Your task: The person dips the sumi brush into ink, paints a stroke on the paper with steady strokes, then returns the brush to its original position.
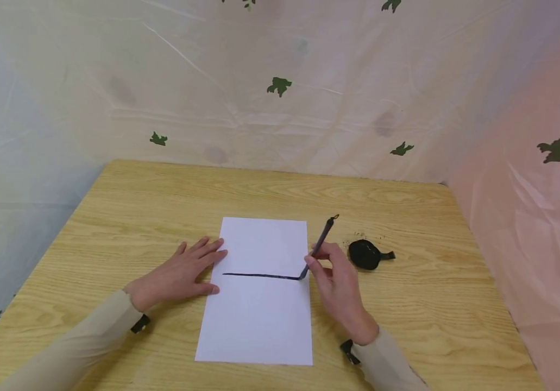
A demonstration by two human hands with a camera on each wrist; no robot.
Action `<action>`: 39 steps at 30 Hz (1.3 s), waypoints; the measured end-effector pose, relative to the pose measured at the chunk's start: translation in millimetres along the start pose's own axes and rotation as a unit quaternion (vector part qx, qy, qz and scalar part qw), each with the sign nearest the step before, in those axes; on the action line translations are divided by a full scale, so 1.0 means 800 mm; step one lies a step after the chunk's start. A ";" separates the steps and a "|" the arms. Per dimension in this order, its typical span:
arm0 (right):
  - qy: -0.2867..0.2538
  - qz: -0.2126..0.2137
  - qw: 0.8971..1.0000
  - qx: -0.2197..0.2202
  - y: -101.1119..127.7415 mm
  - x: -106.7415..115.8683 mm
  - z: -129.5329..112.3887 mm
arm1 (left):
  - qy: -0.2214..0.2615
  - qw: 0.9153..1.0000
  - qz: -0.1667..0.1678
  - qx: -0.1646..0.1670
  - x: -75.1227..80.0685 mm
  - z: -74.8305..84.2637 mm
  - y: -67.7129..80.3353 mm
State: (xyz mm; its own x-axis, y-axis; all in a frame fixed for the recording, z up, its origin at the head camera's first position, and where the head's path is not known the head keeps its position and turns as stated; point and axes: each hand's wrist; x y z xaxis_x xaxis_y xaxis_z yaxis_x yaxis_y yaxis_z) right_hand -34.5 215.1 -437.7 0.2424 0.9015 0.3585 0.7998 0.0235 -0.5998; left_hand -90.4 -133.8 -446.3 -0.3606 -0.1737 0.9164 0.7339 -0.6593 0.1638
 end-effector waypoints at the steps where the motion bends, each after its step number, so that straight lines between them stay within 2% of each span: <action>1: 0.001 0.001 1.000 0.000 0.000 0.000 0.000 | -0.001 1.000 0.000 0.000 0.000 0.000 0.000; 19: 0.007 0.000 1.000 0.003 0.001 0.004 0.003 | 0.006 1.000 -0.004 0.001 0.003 0.000 0.000; 30: -0.039 0.006 0.999 0.001 -0.001 0.012 -0.008 | 0.004 1.000 0.001 -0.002 -0.001 -0.003 -0.001; 39: -0.063 0.021 0.996 0.059 -0.006 0.024 -0.009 | 0.006 1.000 0.000 0.002 -0.001 -0.001 -0.002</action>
State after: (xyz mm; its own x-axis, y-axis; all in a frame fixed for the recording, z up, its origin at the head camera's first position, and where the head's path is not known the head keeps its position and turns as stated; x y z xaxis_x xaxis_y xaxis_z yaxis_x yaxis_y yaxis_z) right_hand -29.3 229.2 -422.8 0.1968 0.9499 0.2428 0.7182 0.0289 -0.6952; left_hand -91.8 -133.7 -447.3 -0.3670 -0.1823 0.9122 0.7361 -0.6564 0.1650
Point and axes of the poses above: each hand's wrist, its own y-axis away from the middle knuckle, its own x-axis out of the back of the hand, z = x × y, and after that the axes turned 1 degree about -y, right-handed
